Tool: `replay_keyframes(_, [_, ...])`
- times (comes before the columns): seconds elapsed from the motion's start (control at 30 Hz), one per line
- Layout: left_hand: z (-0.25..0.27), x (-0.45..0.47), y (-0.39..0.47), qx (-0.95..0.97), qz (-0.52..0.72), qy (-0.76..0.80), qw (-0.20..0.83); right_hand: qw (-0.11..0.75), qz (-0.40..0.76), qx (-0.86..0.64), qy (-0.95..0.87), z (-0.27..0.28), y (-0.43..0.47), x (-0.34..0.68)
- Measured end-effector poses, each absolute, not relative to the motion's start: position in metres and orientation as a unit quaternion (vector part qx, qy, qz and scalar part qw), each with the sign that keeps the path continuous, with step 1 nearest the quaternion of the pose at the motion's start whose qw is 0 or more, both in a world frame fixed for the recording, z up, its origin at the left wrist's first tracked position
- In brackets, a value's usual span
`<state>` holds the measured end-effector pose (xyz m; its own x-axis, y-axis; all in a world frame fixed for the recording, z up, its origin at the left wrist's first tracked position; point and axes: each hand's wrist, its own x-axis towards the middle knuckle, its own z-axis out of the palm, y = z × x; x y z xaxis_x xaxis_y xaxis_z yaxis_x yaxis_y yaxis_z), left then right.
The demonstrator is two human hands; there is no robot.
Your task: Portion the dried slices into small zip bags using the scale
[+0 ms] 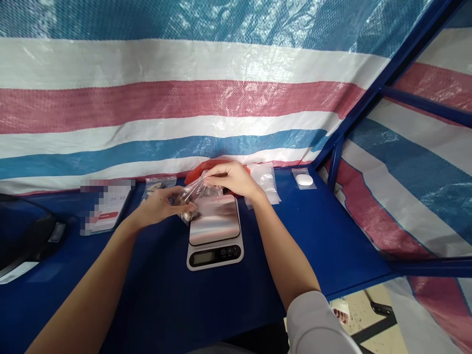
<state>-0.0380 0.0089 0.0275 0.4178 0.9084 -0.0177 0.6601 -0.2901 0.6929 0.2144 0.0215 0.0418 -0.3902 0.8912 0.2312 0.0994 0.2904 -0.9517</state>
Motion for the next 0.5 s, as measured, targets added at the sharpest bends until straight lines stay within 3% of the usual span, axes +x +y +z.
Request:
replay_keyframes(0.2, [0.021, -0.045, 0.015, 0.737, 0.264, 0.505, 0.362, 0.453, 0.508, -0.38, -0.627, 0.029, 0.031, 0.22])
replay_keyframes(0.5, [0.054, -0.033, 0.032, 0.792, 0.202, 0.53, 0.226, 0.526, 0.526, -0.406, -0.531, 0.03, 0.053, 0.224])
